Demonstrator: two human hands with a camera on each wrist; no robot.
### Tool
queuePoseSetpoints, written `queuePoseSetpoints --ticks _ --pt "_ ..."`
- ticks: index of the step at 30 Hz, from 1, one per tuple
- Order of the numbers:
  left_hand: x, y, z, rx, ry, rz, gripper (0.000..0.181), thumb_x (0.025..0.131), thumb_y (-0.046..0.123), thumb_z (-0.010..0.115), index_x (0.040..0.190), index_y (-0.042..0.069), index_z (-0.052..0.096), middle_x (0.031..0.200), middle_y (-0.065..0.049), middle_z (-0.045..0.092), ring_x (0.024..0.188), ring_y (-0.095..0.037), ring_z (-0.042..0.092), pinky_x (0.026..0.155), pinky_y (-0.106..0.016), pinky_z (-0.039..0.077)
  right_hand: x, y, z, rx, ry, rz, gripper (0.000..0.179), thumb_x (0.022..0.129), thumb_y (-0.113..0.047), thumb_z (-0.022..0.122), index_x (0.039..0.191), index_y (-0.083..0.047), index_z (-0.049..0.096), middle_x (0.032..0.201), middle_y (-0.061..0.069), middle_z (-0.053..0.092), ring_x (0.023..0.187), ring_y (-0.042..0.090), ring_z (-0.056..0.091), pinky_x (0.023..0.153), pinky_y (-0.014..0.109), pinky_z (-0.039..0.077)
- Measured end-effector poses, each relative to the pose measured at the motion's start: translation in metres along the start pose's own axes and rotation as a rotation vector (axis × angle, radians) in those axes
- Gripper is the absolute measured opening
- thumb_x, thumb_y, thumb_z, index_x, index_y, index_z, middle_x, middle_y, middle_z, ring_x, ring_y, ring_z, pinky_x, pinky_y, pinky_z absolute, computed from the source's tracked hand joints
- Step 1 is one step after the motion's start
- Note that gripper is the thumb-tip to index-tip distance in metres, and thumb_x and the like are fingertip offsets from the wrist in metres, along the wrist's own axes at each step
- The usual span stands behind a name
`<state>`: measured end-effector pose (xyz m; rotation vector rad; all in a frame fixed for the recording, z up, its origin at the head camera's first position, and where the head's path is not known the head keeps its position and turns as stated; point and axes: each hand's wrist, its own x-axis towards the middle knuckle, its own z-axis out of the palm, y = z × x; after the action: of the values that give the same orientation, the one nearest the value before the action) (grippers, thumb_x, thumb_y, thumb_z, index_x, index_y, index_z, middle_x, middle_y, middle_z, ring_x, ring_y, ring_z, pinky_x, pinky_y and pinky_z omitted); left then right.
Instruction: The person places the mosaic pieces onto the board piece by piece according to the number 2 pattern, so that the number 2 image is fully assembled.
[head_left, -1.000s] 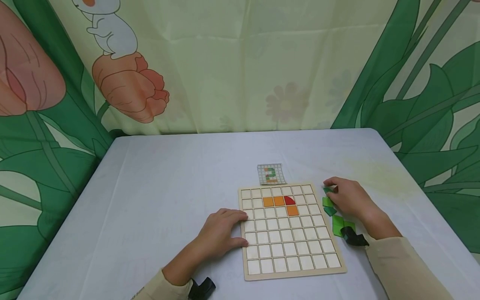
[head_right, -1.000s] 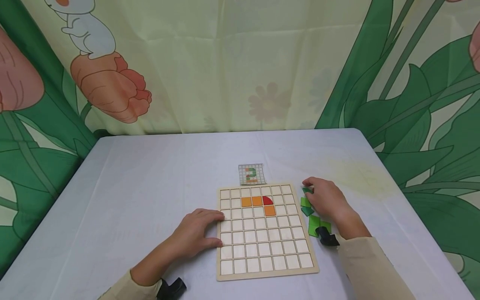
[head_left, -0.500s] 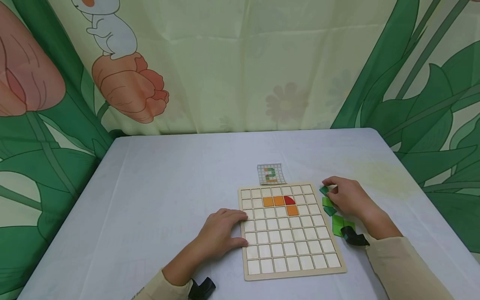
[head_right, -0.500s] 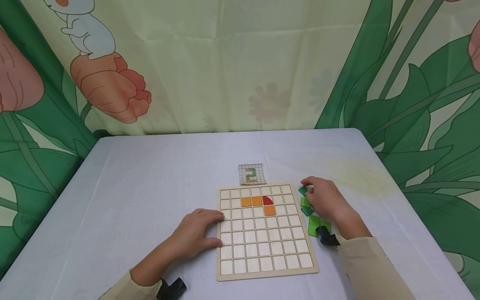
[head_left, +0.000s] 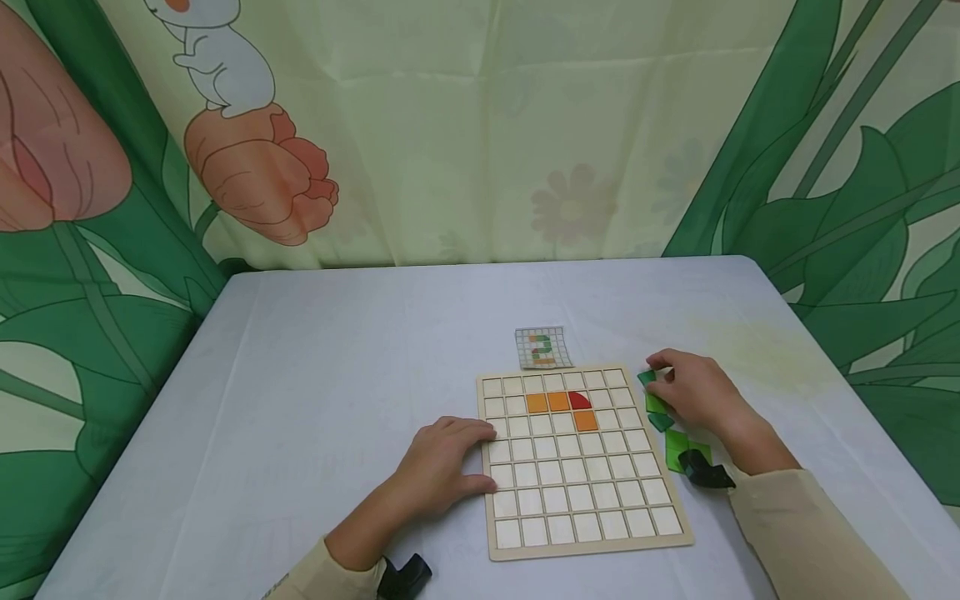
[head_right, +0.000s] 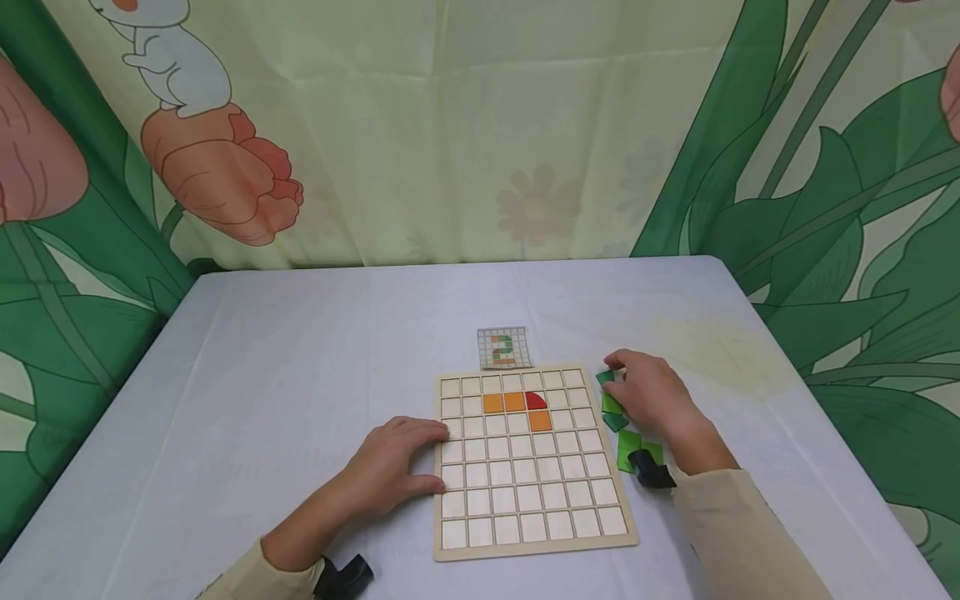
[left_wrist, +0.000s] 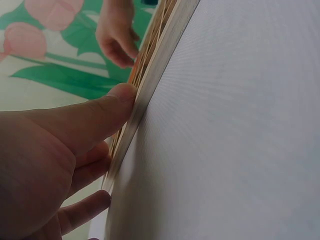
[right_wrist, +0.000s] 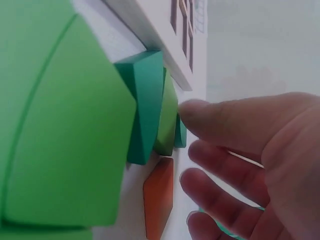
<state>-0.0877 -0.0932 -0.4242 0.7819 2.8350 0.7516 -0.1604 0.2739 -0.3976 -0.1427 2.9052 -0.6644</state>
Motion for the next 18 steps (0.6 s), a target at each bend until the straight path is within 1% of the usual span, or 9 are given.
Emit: queuePoseSetpoints --ticks 4,9,18 --pt "-0.0002 0.0000 -0.0002 0.000 -0.002 0.003 0.058 0.081 0.039 0.084 0.129 0.013 0.065 0.133 0.002 0.062 0.123 -0.023 0.052 0.098 -0.049 0.042 0.0008 -0.0003 0.0011 0.003 -0.002 0.017 0.043 0.095 -0.017 0.066 0.129 0.008 0.058 0.120 0.026 0.062 0.099 0.037 0.059 0.087 0.057 0.049" --pt "-0.0001 0.0001 -0.0003 0.004 -0.003 0.000 0.058 0.081 0.039 0.084 0.129 0.013 0.065 0.133 0.002 0.062 0.123 -0.023 0.052 0.098 -0.049 0.042 0.0017 -0.0015 0.0023 0.000 -0.006 0.031 0.042 0.096 -0.017 0.065 0.128 0.008 0.058 0.117 0.025 0.063 0.095 0.035 0.057 0.086 0.055 0.049" --pt "0.0000 0.0008 -0.0005 0.009 -0.008 -0.007 0.058 0.081 0.039 0.084 0.130 0.013 0.065 0.133 0.002 0.062 0.124 -0.023 0.052 0.099 -0.049 0.042 0.0018 -0.0045 0.0010 -0.014 -0.001 0.020 0.042 0.095 -0.018 0.064 0.125 0.010 0.058 0.109 0.024 0.064 0.090 0.034 0.056 0.082 0.054 0.049"
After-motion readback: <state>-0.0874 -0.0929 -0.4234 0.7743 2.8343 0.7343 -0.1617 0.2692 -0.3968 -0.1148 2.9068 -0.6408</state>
